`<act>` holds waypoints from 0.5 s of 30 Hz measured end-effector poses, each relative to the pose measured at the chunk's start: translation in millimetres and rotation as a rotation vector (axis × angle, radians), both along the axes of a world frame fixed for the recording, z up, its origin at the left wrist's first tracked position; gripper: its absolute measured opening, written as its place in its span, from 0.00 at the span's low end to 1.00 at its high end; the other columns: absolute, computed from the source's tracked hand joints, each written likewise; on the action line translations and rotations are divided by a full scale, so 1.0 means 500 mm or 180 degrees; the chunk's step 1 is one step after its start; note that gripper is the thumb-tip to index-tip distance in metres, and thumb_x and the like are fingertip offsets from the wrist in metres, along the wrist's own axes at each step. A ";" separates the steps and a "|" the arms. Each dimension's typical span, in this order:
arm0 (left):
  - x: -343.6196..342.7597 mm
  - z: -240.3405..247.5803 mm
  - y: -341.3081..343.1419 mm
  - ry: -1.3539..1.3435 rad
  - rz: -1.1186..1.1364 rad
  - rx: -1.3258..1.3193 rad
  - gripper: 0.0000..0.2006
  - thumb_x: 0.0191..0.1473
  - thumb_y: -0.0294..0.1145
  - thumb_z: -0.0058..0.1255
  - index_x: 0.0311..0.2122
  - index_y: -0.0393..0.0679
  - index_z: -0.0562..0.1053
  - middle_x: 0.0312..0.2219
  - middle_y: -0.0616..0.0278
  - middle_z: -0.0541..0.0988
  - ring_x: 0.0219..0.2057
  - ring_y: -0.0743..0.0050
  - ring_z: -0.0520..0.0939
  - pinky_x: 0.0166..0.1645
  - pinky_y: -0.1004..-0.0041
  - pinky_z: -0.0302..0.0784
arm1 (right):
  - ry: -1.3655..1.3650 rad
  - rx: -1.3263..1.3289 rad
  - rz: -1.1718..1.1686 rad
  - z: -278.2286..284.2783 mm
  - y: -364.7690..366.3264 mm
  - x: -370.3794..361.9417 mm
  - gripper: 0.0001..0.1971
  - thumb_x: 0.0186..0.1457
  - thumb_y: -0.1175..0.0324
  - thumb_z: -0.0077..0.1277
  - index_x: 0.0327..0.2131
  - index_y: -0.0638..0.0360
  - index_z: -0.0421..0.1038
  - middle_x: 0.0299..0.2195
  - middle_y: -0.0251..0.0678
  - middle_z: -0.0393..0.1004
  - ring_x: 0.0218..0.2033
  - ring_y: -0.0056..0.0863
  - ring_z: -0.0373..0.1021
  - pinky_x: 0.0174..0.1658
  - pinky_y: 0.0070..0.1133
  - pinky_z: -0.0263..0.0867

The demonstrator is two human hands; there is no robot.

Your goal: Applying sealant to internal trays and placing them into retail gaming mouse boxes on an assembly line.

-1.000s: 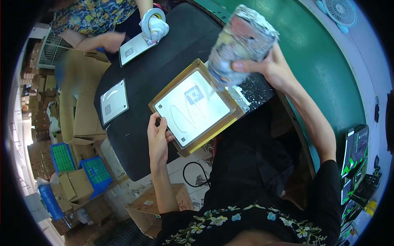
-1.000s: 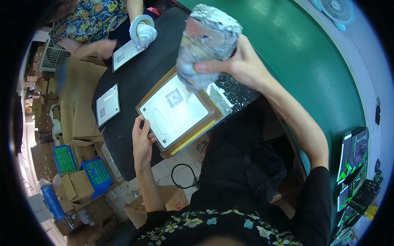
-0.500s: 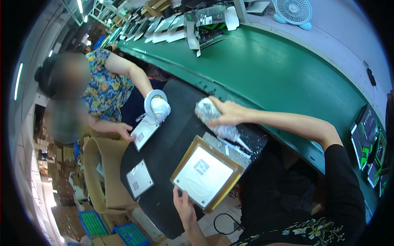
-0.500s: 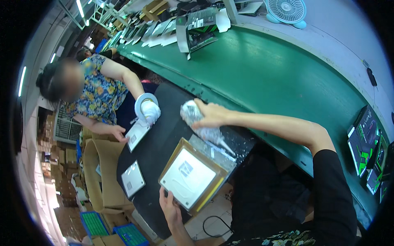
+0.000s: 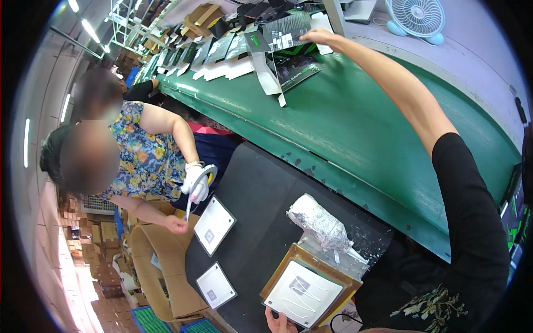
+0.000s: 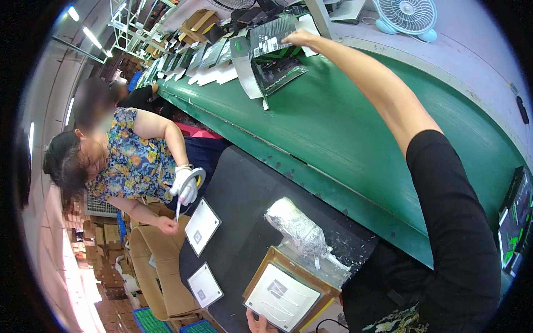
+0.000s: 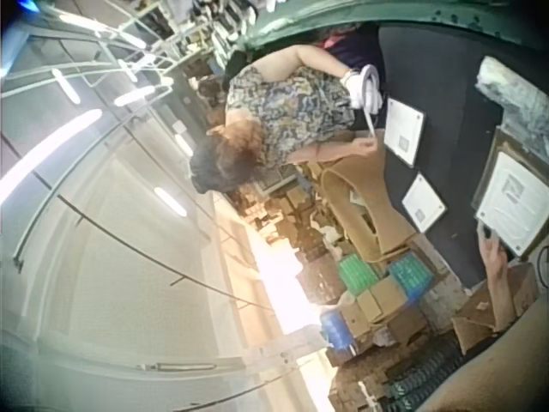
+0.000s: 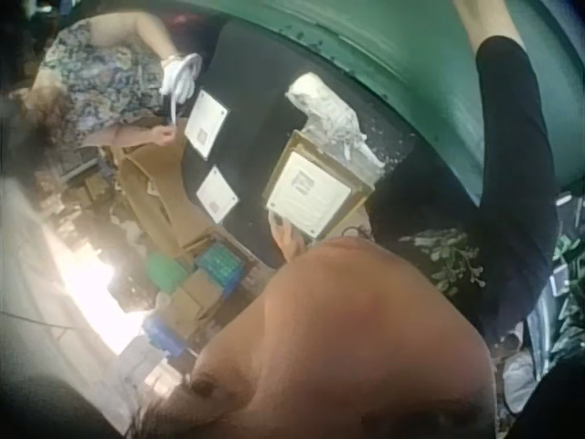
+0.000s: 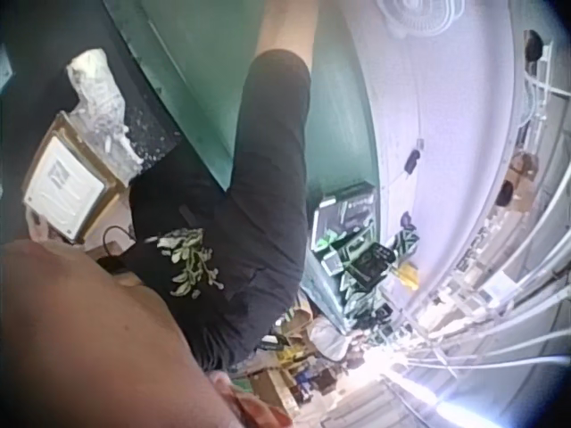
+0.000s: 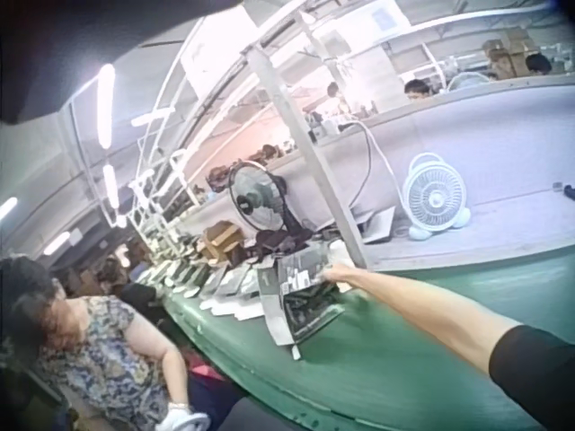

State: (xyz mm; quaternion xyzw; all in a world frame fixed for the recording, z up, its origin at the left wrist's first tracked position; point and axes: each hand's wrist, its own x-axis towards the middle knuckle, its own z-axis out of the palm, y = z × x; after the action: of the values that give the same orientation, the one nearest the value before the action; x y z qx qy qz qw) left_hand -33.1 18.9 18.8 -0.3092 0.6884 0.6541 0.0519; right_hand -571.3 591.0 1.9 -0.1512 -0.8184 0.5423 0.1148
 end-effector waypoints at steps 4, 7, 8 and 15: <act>0.007 0.010 -0.012 -0.0078 -0.0207 0.0021 0.26 0.63 0.29 0.44 0.63 0.36 0.54 0.58 0.50 0.65 0.58 0.60 0.66 0.63 0.63 0.57 | -0.0214 -0.1111 0.0616 -0.036 -0.133 0.010 0.28 0.50 0.51 0.59 0.47 0.64 0.73 0.43 0.43 0.76 0.47 0.35 0.72 0.59 0.31 0.57; 0.020 0.005 -0.020 0.0226 -0.0278 0.0161 0.25 0.63 0.28 0.44 0.63 0.36 0.55 0.57 0.50 0.66 0.58 0.59 0.66 0.63 0.63 0.57 | -0.0320 -0.1119 0.0796 -0.022 -0.219 0.076 0.23 0.54 0.55 0.57 0.44 0.65 0.74 0.43 0.41 0.77 0.45 0.32 0.74 0.60 0.32 0.56; 0.026 0.005 -0.028 0.0251 -0.0298 0.0144 0.25 0.63 0.27 0.43 0.63 0.36 0.55 0.57 0.50 0.66 0.57 0.59 0.67 0.62 0.62 0.57 | -0.0168 -0.1114 0.0795 -0.017 -0.244 0.117 0.21 0.55 0.57 0.55 0.45 0.64 0.75 0.44 0.40 0.77 0.42 0.30 0.75 0.56 0.30 0.61; 0.038 -0.012 -0.055 0.1356 -0.0192 0.0390 0.24 0.59 0.24 0.45 0.60 0.35 0.58 0.53 0.48 0.69 0.53 0.60 0.72 0.62 0.60 0.61 | 0.0161 -0.1243 0.0459 -0.017 -0.182 0.536 0.26 0.62 0.61 0.46 0.61 0.61 0.60 0.52 0.45 0.71 0.50 0.28 0.72 0.54 0.22 0.66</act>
State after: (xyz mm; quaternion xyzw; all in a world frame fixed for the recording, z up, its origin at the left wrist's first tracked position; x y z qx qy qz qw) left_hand -14.1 -8.4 12.8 -0.1396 0.6518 0.7433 -0.0565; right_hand -303.4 500.2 -6.8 -0.0979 -0.7033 0.7011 0.0648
